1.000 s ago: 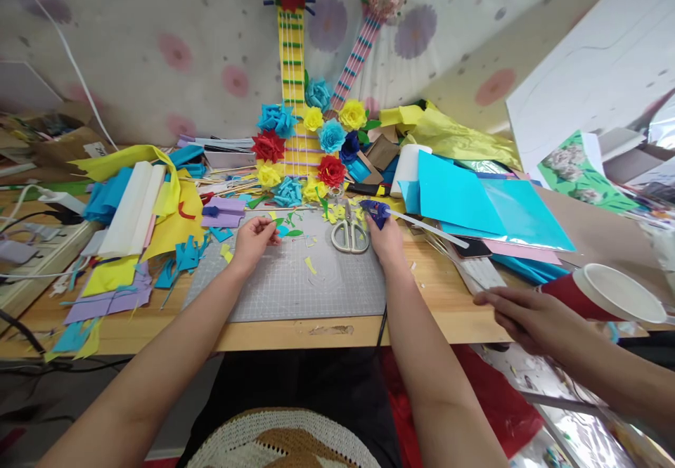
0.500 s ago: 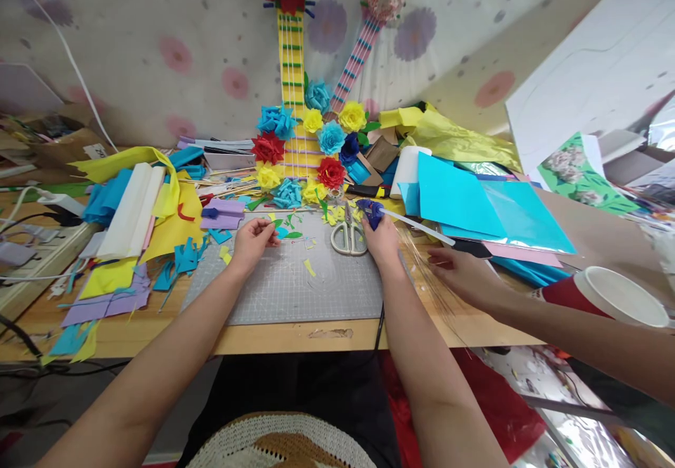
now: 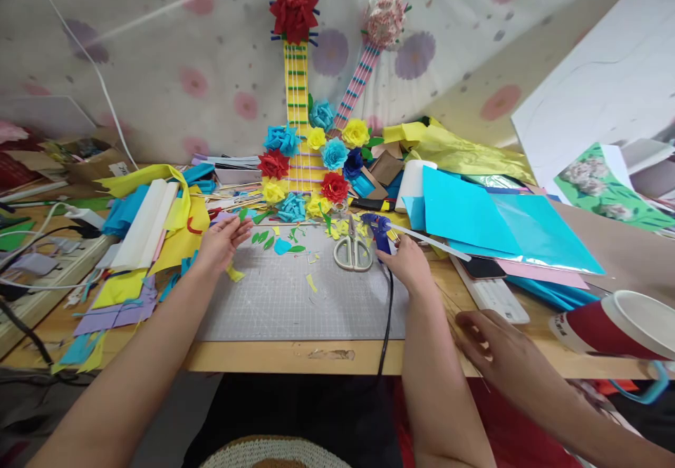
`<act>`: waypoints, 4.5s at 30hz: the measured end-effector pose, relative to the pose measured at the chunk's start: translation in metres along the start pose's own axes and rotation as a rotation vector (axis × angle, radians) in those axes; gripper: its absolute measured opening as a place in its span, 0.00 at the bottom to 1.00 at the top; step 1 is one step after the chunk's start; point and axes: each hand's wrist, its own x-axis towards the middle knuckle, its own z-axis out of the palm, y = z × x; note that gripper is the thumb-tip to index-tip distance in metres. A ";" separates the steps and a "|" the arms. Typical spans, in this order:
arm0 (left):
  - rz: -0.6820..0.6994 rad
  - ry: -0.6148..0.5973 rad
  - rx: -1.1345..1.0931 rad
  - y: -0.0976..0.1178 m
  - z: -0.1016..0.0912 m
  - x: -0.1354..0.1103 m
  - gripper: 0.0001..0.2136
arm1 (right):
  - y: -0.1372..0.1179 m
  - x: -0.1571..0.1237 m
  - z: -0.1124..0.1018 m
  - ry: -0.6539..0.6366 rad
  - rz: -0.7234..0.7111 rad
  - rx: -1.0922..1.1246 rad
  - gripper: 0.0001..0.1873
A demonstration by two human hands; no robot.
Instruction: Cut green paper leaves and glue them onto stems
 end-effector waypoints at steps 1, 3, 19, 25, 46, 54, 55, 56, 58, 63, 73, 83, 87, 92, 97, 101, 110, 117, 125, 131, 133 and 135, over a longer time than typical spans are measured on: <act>-0.004 0.009 -0.042 0.005 -0.002 0.000 0.03 | 0.002 0.000 -0.004 -0.031 0.022 -0.037 0.31; -0.040 0.030 -0.158 0.015 -0.005 0.001 0.06 | 0.003 -0.001 -0.009 -0.081 0.053 -0.115 0.29; 0.100 -0.121 -0.342 0.013 -0.028 -0.003 0.03 | 0.029 0.021 -0.007 -0.078 0.042 -0.399 0.20; 0.034 -0.175 -0.402 -0.001 -0.027 -0.001 0.06 | 0.026 0.024 -0.002 -0.085 0.117 -0.345 0.17; 0.287 0.195 0.058 -0.033 -0.020 0.016 0.10 | 0.011 0.018 -0.012 -0.055 0.195 -0.352 0.17; -0.093 -0.029 -0.444 -0.013 -0.017 0.009 0.06 | 0.006 0.018 -0.015 -0.044 0.187 -0.345 0.16; -0.163 -0.086 -0.540 -0.010 -0.018 0.008 0.08 | 0.006 0.019 -0.014 -0.050 0.186 -0.348 0.17; -0.212 -0.141 -0.624 -0.007 -0.019 0.006 0.09 | 0.007 0.020 -0.014 -0.061 0.185 -0.353 0.17; -0.251 -0.242 -0.761 -0.004 -0.021 0.002 0.11 | 0.009 0.021 -0.013 -0.084 0.185 -0.365 0.17; -0.326 -0.376 -0.881 -0.005 -0.014 -0.010 0.09 | 0.009 0.022 -0.010 -0.116 0.202 -0.362 0.17; -0.253 -0.146 -0.442 -0.021 0.012 0.000 0.06 | 0.009 0.022 -0.010 -0.070 0.243 -0.302 0.19; -0.061 -0.072 -0.230 -0.029 0.003 0.001 0.05 | 0.006 0.021 -0.009 -0.087 0.214 -0.332 0.16; 0.056 -0.027 -0.140 -0.032 0.003 0.001 0.08 | 0.007 0.021 -0.007 -0.069 0.221 -0.309 0.16; 0.076 0.015 -0.114 -0.035 0.004 0.003 0.08 | 0.010 0.021 -0.007 0.003 0.233 -0.283 0.17; 0.058 0.024 -0.101 -0.035 0.005 0.002 0.07 | 0.012 0.020 -0.010 0.055 0.222 -0.289 0.17; 0.058 0.027 -0.096 -0.035 0.007 0.000 0.08 | 0.009 0.016 -0.015 0.051 0.167 -0.307 0.16; 0.063 0.023 -0.053 -0.040 0.009 -0.003 0.10 | 0.005 -0.003 -0.035 -0.003 0.014 -0.342 0.15; 0.141 -0.007 -0.015 -0.044 0.010 -0.004 0.07 | -0.020 -0.048 -0.048 -0.100 -0.065 -0.321 0.10; 0.189 -0.097 0.126 -0.048 0.010 -0.009 0.03 | -0.085 -0.063 -0.035 -0.174 -0.473 -0.221 0.11; 0.418 -0.353 0.416 -0.055 0.007 -0.016 0.11 | -0.136 -0.063 0.006 -0.143 -0.716 -0.190 0.12; 0.467 -0.432 0.466 -0.054 0.005 -0.018 0.13 | -0.146 -0.062 0.016 -0.123 -0.750 -0.189 0.12; 0.465 -0.482 0.470 -0.053 0.004 -0.018 0.14 | -0.150 -0.061 0.021 -0.103 -0.766 -0.177 0.11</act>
